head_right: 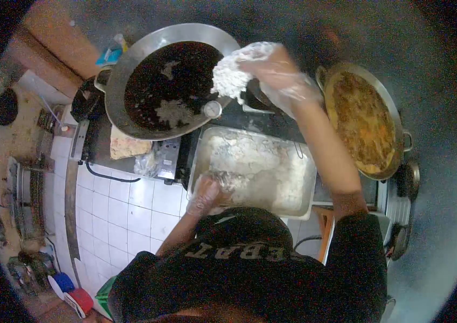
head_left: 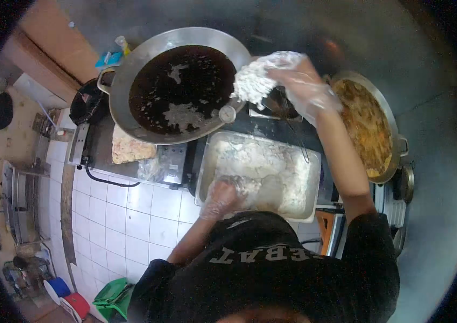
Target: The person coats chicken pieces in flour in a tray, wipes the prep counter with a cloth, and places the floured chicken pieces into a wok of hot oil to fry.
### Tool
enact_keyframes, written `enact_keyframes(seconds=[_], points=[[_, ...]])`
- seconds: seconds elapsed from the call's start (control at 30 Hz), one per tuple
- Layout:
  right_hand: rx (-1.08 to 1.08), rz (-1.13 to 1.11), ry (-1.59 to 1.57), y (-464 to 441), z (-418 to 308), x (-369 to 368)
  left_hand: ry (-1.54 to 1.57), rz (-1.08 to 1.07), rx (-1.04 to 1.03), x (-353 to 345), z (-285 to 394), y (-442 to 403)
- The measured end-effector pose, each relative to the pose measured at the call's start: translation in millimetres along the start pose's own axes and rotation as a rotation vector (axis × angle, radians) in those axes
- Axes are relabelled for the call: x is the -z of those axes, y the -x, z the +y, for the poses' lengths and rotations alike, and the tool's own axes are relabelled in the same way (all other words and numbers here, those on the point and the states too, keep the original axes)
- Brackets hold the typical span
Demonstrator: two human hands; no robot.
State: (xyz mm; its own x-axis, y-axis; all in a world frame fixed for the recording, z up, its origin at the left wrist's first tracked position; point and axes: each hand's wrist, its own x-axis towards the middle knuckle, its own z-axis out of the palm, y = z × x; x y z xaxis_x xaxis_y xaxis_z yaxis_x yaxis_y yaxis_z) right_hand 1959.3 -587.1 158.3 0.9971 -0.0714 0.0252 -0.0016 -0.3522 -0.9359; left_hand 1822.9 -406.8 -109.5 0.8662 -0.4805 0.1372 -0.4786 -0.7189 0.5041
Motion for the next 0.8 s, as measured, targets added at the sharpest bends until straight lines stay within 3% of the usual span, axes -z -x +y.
enact_keyframes(seconds=[0.03,0.07,0.1,0.13,0.17,0.2,0.27,0.3,0.4,0.43,0.5,0.6,0.67,0.7,0.73,0.77,0.8], points=[[0.042,-0.055,0.054,-20.1,8.8,-9.3,0.096,-0.157,0.043,25.1,15.5,1.4],[0.131,-0.133,0.137,-48.4,32.9,-20.8,0.090,-0.141,0.050,31.8,20.0,1.9],[0.200,-0.201,0.046,-65.6,50.0,-33.7,-0.101,-0.049,-0.143,35.6,23.2,2.2],[-0.011,-0.293,0.419,-73.4,31.2,-41.4,-0.153,-0.184,-0.116,38.5,27.1,4.4],[0.081,-0.338,0.449,-105.8,64.4,-57.0,-0.206,-0.321,-0.095,41.3,31.0,6.6],[0.173,-0.383,0.476,-138.5,108.2,-77.1,-0.212,-0.312,-0.081,40.4,32.0,9.0],[0.141,-0.355,0.650,-156.2,137.8,-103.3,0.016,0.188,-0.264,40.2,30.7,14.5],[0.097,-0.309,0.830,-153.8,128.3,-111.5,0.014,-0.010,-0.253,78.1,42.4,9.3],[0.180,-0.316,0.927,-166.4,148.3,-129.3,0.172,0.119,-0.246,83.0,39.5,10.1],[0.186,-0.310,0.920,-180.2,168.1,-134.3,0.178,0.191,-0.145,82.3,37.0,12.9],[0.357,-0.283,0.985,-206.7,196.1,-130.5,0.056,0.206,-0.180,119.9,44.8,5.5],[0.382,-0.176,0.823,-206.8,196.9,-105.4,-0.280,0.379,-0.246,171.0,44.4,-8.3],[0.325,-0.154,0.767,-164.6,155.1,-80.8,-0.443,0.547,-0.159,192.4,35.4,-18.0],[0.356,-0.150,0.429,-158.1,158.0,-66.9,-0.247,0.566,-0.107,198.9,23.6,-26.4],[0.379,-0.141,0.091,-150.5,162.5,-56.0,-0.290,0.592,-0.097,208.2,15.9,-35.4],[0.308,-0.051,0.074,-125.8,153.8,-46.8,-0.332,0.617,-0.086,219.5,10.1,-45.3],[0.237,0.041,0.058,-89.3,135.6,-35.4,-0.616,0.653,-0.124,238.0,12.8,-57.5]])
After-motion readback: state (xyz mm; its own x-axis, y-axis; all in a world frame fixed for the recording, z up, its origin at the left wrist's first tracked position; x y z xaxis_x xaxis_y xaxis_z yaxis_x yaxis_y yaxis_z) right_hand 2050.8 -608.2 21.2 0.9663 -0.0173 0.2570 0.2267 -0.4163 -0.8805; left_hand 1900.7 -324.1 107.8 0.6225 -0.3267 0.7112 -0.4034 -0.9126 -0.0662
